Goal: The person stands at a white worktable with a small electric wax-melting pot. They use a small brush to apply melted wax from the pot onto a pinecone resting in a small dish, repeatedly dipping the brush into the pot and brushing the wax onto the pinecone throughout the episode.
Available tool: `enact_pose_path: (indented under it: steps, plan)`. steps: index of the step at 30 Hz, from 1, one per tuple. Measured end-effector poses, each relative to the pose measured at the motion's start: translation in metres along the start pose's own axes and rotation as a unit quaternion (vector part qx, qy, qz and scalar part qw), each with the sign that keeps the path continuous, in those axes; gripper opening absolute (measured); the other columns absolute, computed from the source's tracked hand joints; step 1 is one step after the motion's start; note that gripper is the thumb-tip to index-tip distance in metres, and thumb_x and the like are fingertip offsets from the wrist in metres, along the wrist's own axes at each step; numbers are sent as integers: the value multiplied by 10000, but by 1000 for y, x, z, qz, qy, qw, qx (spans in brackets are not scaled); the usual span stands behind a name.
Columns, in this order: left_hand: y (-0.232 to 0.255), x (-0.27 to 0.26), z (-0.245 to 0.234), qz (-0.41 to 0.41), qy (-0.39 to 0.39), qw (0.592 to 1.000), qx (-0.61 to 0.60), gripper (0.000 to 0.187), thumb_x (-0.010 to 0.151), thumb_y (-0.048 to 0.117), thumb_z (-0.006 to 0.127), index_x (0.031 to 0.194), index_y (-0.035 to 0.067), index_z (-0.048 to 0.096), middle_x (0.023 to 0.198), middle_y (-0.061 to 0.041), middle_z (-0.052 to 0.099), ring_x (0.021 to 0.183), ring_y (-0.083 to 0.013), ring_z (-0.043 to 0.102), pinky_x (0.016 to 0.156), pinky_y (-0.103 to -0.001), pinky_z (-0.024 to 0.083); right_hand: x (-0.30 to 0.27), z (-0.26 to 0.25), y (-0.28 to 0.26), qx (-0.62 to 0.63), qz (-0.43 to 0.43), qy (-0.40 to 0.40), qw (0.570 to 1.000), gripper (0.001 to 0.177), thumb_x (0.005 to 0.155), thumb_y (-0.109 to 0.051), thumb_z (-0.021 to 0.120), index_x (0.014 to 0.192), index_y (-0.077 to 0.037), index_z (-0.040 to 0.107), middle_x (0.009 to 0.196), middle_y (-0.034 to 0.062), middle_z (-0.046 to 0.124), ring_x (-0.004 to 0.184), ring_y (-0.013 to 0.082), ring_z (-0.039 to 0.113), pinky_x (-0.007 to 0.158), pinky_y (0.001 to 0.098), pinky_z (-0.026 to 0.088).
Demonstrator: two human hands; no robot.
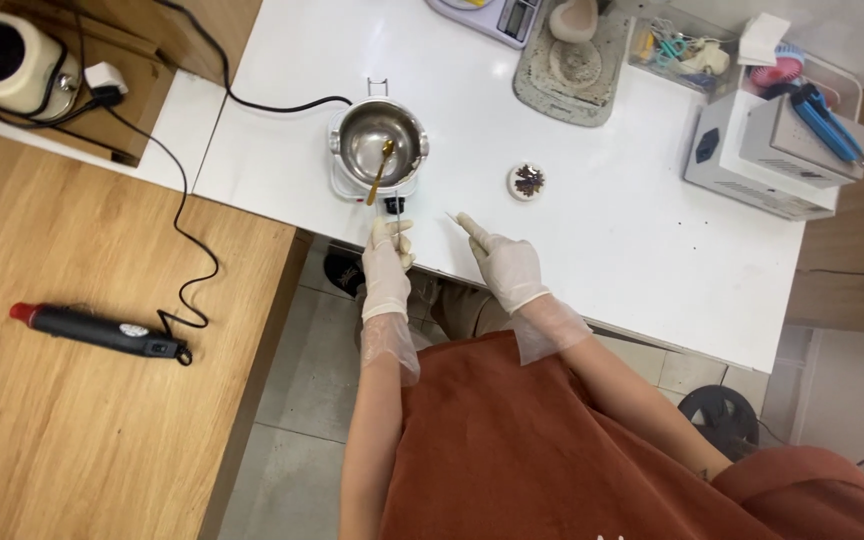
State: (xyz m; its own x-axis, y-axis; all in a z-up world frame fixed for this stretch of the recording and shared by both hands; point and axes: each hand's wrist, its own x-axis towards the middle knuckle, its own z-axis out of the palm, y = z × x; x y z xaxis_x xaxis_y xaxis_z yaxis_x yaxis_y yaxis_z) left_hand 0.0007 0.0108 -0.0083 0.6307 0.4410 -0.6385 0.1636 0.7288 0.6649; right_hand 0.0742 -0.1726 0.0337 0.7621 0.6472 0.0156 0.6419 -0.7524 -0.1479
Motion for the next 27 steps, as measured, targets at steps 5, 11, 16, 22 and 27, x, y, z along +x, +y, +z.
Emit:
enact_pose_path:
  steps: [5,11,16,22,27]
  plan:
    - [10,-1,-9,8,11,999,50,508,1088,418,409,1013,3,691,632,27,470,496,-71,372,462,-221,343,-31,-22,56,141,231,-193,943,478,1076,-442,415,1550,-389,426,549,79,611,419,155,410,429,347,449]
    - [29,-17,-5,-2,26,995,91,504,1090,431,395,1038,32,699,645,30,503,512,-65,417,494,-218,379,-35,-58,104,285,400,-125,862,424,1036,-371,516,1458,-354,555,851,99,770,548,101,542,543,270,520]
    - [34,-20,-6,-5,32,992,120,502,1095,436,380,1047,52,701,659,34,536,516,-58,432,527,-217,414,-29,-50,130,283,363,-124,879,424,1033,-282,555,1451,-346,590,1145,118,759,617,78,597,669,236,529]
    - [33,-16,-17,3,36,991,128,502,1101,436,387,1065,47,702,674,30,548,519,-60,421,549,-223,433,-8,-65,130,321,395,-186,840,459,1010,-239,527,1448,-373,563,1292,57,713,607,151,540,682,299,578]
    - [40,-23,-14,-2,33,990,135,517,1101,450,387,1089,36,697,683,23,549,530,-72,425,558,-230,439,-18,-16,161,323,251,-89,908,424,1034,-244,567,1455,-277,602,1343,106,676,1044,151,627,1010,308,469]
